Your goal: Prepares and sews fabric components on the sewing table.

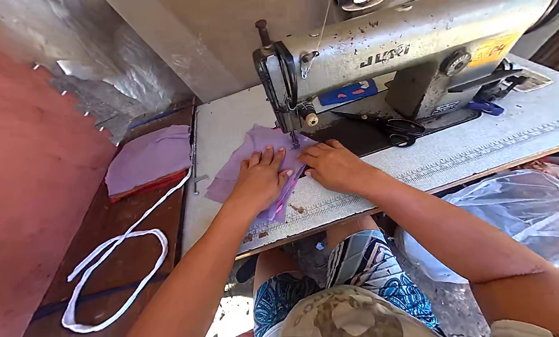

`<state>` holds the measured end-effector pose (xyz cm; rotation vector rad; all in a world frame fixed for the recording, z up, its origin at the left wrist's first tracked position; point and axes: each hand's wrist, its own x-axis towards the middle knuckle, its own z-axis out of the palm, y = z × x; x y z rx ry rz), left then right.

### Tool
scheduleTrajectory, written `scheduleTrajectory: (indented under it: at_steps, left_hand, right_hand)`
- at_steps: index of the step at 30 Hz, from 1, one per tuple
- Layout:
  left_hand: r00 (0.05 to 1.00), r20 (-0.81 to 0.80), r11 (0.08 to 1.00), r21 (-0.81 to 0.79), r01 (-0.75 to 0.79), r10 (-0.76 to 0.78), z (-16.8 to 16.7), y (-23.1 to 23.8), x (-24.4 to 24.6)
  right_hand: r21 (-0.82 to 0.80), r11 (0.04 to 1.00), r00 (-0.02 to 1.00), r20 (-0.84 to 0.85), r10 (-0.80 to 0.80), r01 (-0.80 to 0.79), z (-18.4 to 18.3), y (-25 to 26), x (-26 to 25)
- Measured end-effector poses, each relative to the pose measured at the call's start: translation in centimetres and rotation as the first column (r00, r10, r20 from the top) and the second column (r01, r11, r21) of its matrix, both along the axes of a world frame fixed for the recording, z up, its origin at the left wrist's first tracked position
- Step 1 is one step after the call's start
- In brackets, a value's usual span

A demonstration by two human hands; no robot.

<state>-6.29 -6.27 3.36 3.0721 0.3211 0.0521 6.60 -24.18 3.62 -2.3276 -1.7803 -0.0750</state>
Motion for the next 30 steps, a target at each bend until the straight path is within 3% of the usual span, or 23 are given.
scheduleTrajectory:
  at_steps: [4,7,9,11,13,15,19,30]
  left_hand:
    - [0.998,-0.044,0.994,0.101,-0.039,0.043,0.5,-0.7,0.3]
    - [1.0,-0.004,0.999,0.045,-0.028,0.028,1.5,0.5,-0.1]
    - [0.987,0.141,0.996,-0.022,0.084,-0.08,2.1,2.0,-0.9]
    - [0.903,0.331,0.95,-0.051,0.309,-0.276,1.6,3.6,-1.8]
    - [0.816,0.418,0.868,-0.115,0.483,-0.399,0.4,4.2,-2.7]
    - [0.793,0.425,0.816,-0.182,0.548,-0.438,-1.2,4.1,-3.4]
    - [0.816,0.4,0.817,-0.228,0.529,-0.417,-2.6,3.7,-4.3]
    - [0.893,0.277,0.91,-0.118,0.398,-0.355,-2.4,1.5,-3.0]
  right_hand:
    - [-0.049,0.997,0.998,0.0,-0.056,0.056,0.5,0.4,1.6]
    - [0.004,0.99,0.99,0.024,-0.142,0.142,0.8,0.2,1.2]
    - [0.188,0.979,0.994,0.055,-0.096,0.084,0.6,-0.2,-0.5]
    - [0.254,0.965,0.998,0.029,0.057,-0.063,0.2,-0.7,-3.0]
    - [0.181,0.962,0.979,0.001,0.205,-0.202,-0.7,-1.2,-5.5]
    - [0.127,0.959,0.967,0.008,0.256,-0.255,-1.4,-1.5,-7.0]
    - [0.144,0.963,0.973,0.067,0.219,-0.226,-1.9,-1.7,-7.5]
    - [0.145,0.981,0.976,0.196,0.097,-0.126,-2.1,-1.7,-6.2]
